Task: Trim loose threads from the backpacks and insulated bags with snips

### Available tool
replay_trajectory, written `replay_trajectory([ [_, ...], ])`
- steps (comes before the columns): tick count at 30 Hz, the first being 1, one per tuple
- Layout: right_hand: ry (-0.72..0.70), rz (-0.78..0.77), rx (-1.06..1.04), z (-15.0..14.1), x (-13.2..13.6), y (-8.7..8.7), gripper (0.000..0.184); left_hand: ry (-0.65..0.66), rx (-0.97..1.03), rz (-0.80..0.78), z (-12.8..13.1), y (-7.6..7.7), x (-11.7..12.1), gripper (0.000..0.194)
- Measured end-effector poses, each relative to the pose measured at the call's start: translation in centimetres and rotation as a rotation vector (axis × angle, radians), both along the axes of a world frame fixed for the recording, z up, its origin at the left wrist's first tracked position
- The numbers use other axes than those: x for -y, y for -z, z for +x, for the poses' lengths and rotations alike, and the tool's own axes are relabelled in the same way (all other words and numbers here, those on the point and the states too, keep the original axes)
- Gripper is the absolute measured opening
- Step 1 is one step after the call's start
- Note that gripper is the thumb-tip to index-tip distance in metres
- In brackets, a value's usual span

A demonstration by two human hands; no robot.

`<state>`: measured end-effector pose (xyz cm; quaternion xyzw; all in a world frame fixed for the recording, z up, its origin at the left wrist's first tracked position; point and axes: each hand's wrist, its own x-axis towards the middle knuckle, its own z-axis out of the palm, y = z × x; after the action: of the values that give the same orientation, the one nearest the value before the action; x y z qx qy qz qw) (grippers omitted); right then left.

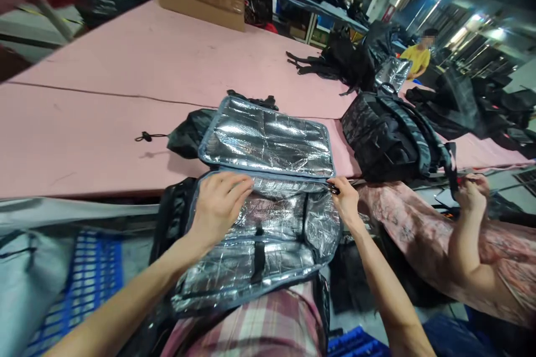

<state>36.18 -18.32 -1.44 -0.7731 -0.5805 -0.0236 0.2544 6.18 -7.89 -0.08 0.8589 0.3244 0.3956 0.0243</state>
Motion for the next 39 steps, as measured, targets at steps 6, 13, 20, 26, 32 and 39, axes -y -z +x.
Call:
replay_trajectory([
  [6,-0.074,-0.037,0.2,-0.3,-0.5,-0.8,0.038,-0.006,-0.242,0.111,2.0,-0.6,-3.6,0.013],
  [13,-0.277,0.02,0.156,-5.6,-3.8,-2.6,0.038,0.058,-0.156,0.13,1.4,0.0,-2.6,0.012],
  [20,-0.269,0.091,-0.092,-7.7,-4.6,-1.9,0.018,0.12,-0.242,0.175,2.0,-0.2,-1.9,0.011],
  [26,-0.248,0.11,-0.221,-7.5,-4.5,-1.6,0.01,0.04,-0.063,-0.113,2.8,-0.7,-2.3,0.019],
  [32,-0.221,0.121,-0.208,-8.0,-4.5,-2.0,0.013,0.077,-0.291,-0.272,2.6,-1.7,-3.2,0.02],
  [39,-0.256,0.074,0.003,-9.2,-5.4,-2.3,0.015,-0.036,-0.38,-0.512,3.7,-3.7,-3.0,0.021],
])
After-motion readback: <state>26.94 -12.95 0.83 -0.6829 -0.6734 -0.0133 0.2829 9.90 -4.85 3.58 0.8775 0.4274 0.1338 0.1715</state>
